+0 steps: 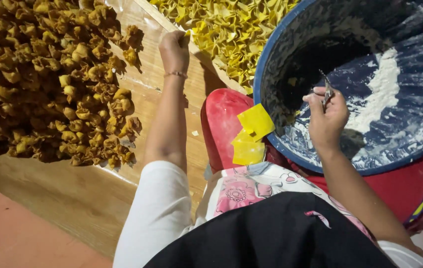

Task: The person scoops a white filling from a blue bowl with a fork and places it onto small yellow square wrappers. They fold each wrapper into a pleated wonton shape and place the finished pieces onto a wooden tray. The person repeats this process continuously, occasionally adjusting the tray position.

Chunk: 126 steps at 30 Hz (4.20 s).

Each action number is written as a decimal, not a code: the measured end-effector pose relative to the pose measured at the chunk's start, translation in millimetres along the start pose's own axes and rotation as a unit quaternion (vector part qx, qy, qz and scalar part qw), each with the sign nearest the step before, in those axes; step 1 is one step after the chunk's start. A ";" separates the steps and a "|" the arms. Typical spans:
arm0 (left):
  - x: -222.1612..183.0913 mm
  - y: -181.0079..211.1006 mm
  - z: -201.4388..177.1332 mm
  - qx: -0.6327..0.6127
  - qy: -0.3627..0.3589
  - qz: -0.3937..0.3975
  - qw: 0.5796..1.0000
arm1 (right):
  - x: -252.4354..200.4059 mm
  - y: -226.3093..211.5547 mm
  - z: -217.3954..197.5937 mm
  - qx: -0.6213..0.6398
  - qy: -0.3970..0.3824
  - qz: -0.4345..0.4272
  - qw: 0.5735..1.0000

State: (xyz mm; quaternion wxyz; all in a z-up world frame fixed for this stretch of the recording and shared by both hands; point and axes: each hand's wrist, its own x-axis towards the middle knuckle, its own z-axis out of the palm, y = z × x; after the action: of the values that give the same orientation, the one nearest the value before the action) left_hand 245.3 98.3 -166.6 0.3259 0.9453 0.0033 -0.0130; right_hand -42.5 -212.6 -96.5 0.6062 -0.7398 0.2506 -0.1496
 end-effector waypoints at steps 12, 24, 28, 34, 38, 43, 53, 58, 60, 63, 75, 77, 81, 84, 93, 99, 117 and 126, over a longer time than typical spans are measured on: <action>61.1 -14.2 64.7 0.193 -0.087 -0.043 0.976 | 10.5 5.7 -3.2 -0.006 0.012 0.026 1.000; 8.7 37.9 17.0 -0.003 -0.095 0.040 0.995 | 22.6 -4.6 -19.8 -0.129 -0.103 0.230 0.959; -86.7 104.1 -30.6 -0.086 -0.133 0.285 0.945 | 30.5 8.9 -22.9 -0.072 -0.062 0.319 0.943; -207.8 115.5 -11.6 -0.122 -0.244 0.353 0.895 | 21.7 54.2 -47.7 0.023 -0.064 0.293 0.954; -245.0 115.8 8.8 -0.013 -0.177 0.404 0.897 | 29.3 86.6 -73.6 -0.205 -0.071 0.291 0.932; -259.0 113.8 7.7 0.055 -0.106 0.427 0.896 | 45.1 96.9 -101.7 -0.409 -0.031 0.291 0.864; -233.3 154.3 -45.6 -0.361 -0.219 0.063 0.904 | 43.9 82.8 -90.2 -0.350 -0.001 0.347 0.870; -223.3 152.3 -35.5 -0.604 -0.229 -0.203 0.736 | 51.1 83.1 -86.2 -0.292 -0.046 0.358 0.886; -218.8 180.8 -47.8 -0.684 -0.174 -0.322 0.631 | 46.6 34.1 -71.7 -0.124 -0.047 0.417 0.899; -210.2 149.4 1.7 -0.677 -0.162 -0.304 0.650 | 31.9 2.3 -60.2 -0.044 -0.102 0.337 0.935; -206.6 166.9 43.3 -0.673 -0.155 -0.286 0.664 | -16.6 -25.8 -16.5 -0.025 -0.088 -0.033 0.995; -208.3 164.0 48.3 -0.679 -0.141 -0.308 0.651 | -17.8 -29.5 -13.5 -0.055 -0.066 -0.102 0.991; -207.1 175.2 30.2 -0.679 -0.122 -0.339 0.640 | -22.5 -19.3 -11.9 -0.109 -0.036 -0.237 0.965; -203.6 192.3 7.9 -0.672 -0.117 -0.330 0.652 | -23.7 -17.0 -12.1 -0.115 -0.038 -0.252 0.960; -195.8 214.5 -33.0 -0.682 -0.098 -0.301 0.659 | -22.5 -19.0 -25.0 -0.119 -0.024 -0.223 0.967; -209.5 217.0 -27.3 -0.697 -0.121 -0.291 0.644 | 14.7 -15.8 -49.9 -0.185 0.048 -0.208 0.959; -207.1 163.2 10.1 -0.683 -0.148 -0.314 0.642 | 70.5 92.4 -109.3 -0.346 -0.092 0.269 0.894; -205.2 177.2 12.0 -0.703 -0.119 -0.336 0.616 | 19.8 6.7 -62.4 -0.040 -0.157 0.070 0.984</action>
State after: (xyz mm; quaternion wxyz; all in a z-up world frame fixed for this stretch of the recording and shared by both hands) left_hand 42.6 -48.2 -61.4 0.8609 0.3507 0.2902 -0.2273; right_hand -60.1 -275.8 -90.8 0.6170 -0.7583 0.2093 0.0214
